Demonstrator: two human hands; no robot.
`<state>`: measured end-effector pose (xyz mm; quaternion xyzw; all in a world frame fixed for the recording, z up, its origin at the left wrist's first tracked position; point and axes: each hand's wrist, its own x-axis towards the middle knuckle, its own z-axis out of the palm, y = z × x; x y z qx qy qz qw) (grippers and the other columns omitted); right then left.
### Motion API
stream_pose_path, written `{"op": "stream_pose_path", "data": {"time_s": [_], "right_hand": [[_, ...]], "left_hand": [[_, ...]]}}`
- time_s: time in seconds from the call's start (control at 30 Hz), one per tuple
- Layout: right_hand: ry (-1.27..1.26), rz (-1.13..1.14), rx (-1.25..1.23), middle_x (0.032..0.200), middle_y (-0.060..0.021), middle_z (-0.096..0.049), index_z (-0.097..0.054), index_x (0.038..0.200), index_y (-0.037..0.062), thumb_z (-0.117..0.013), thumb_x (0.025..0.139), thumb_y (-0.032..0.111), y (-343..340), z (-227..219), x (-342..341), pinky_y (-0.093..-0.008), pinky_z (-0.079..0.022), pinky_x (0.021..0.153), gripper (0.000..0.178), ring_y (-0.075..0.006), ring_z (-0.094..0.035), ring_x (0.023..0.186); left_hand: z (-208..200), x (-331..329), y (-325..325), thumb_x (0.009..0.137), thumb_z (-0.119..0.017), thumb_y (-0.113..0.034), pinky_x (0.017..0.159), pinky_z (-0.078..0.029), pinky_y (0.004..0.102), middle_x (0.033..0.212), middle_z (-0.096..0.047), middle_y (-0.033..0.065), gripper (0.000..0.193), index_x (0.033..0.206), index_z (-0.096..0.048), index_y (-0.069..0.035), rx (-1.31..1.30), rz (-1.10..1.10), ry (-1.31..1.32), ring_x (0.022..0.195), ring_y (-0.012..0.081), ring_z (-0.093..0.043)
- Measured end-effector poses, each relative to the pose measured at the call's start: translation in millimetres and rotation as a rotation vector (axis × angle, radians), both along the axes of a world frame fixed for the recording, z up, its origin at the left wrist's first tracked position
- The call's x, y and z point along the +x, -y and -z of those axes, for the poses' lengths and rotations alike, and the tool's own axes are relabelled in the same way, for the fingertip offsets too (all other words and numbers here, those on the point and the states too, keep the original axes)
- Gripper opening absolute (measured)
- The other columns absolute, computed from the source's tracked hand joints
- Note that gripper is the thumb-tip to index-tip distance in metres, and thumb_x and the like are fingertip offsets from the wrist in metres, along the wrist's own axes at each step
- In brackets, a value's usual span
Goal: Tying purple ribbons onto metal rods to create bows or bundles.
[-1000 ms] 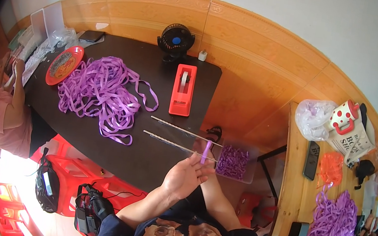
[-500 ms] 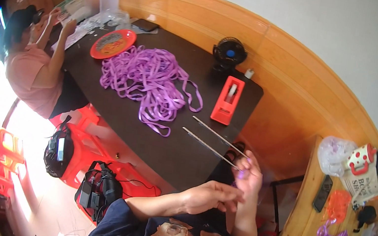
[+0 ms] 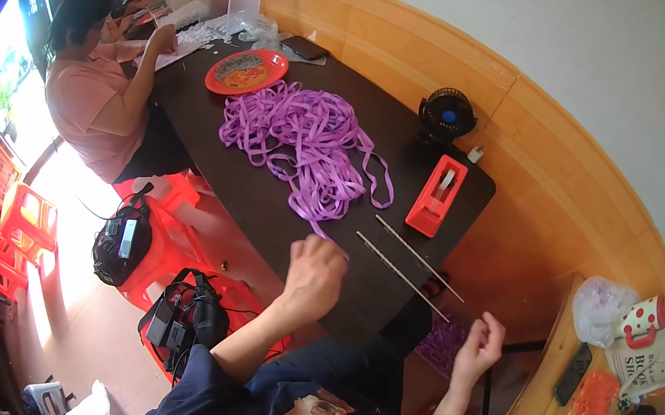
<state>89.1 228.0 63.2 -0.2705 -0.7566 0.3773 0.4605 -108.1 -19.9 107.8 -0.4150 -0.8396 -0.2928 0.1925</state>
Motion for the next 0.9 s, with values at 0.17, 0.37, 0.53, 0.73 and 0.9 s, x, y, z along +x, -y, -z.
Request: {"op": "stream_pose_path", "data": {"time_s": [0.17,0.37,0.53,0.73,0.9], "right_hand": [[-0.017,-0.615,-0.119,0.118,-0.0123,-0.059,-0.062,0.108,0.0021,-0.063,0.072,-0.012,75.8,-53.3,-22.1,-0.0257,-0.049,0.073,0.038,-0.0179,-0.061,0.09],[0.174,-1.084,-0.33,0.113,-0.0138,-0.064,-0.058,0.12,-0.0007,-0.06,0.074,-0.01,81.3,-49.6,-19.2,-0.0281,-0.049,0.084,0.047,-0.0216,-0.064,0.099],[-0.017,-0.636,-0.331,0.07,-0.007,-0.062,-0.068,0.09,-0.0028,-0.049,0.077,-0.01,66.1,-55.8,7.6,-0.0237,-0.047,0.056,0.024,-0.0121,-0.059,0.06],[-0.265,-0.327,-0.65,0.063,-0.0037,-0.054,-0.065,0.096,-0.0047,-0.052,0.087,-0.003,31.5,-33.7,33.4,-0.0228,-0.039,0.05,0.015,-0.0098,-0.049,0.055],[-0.291,-0.36,-0.61,0.061,-0.003,-0.052,-0.064,0.093,-0.0042,-0.054,0.091,0.006,36.9,-25.3,39.2,-0.023,-0.036,0.05,0.015,-0.0096,-0.047,0.053]], "left_hand": [[-7.1,37.6,-11.8,0.077,-0.064,-0.005,0.073,-0.041,0.0396,0.078,-0.059,0.0089,0.012,0.089,-0.063,-0.007,0.188,0.377,0.176,0.079,0.0284,-0.057],[-27.2,75.6,-14.0,0.083,-0.065,-0.009,0.054,-0.047,0.0379,0.067,-0.061,0.0126,0.016,0.099,-0.066,-0.004,0.27,0.707,0.454,0.061,0.0293,-0.063],[-48.2,48.6,3.5,0.085,-0.067,-0.006,0.054,-0.046,0.0304,0.07,-0.063,0.0143,0.022,0.105,-0.065,0.001,0.029,0.888,0.936,0.059,0.0192,-0.062],[-29.1,-0.2,5.2,0.085,-0.065,-0.005,0.064,-0.049,0.0278,0.08,-0.066,0.0103,0.015,0.098,-0.068,0.0,0.16,0.764,0.893,0.072,0.0172,-0.064],[-18.9,-15.3,-1.2,0.078,-0.065,-0.005,0.066,-0.047,0.0392,0.075,-0.057,0.0128,0.027,0.105,-0.066,-0.003,0.027,0.377,0.39,0.073,0.0318,-0.058]]}}
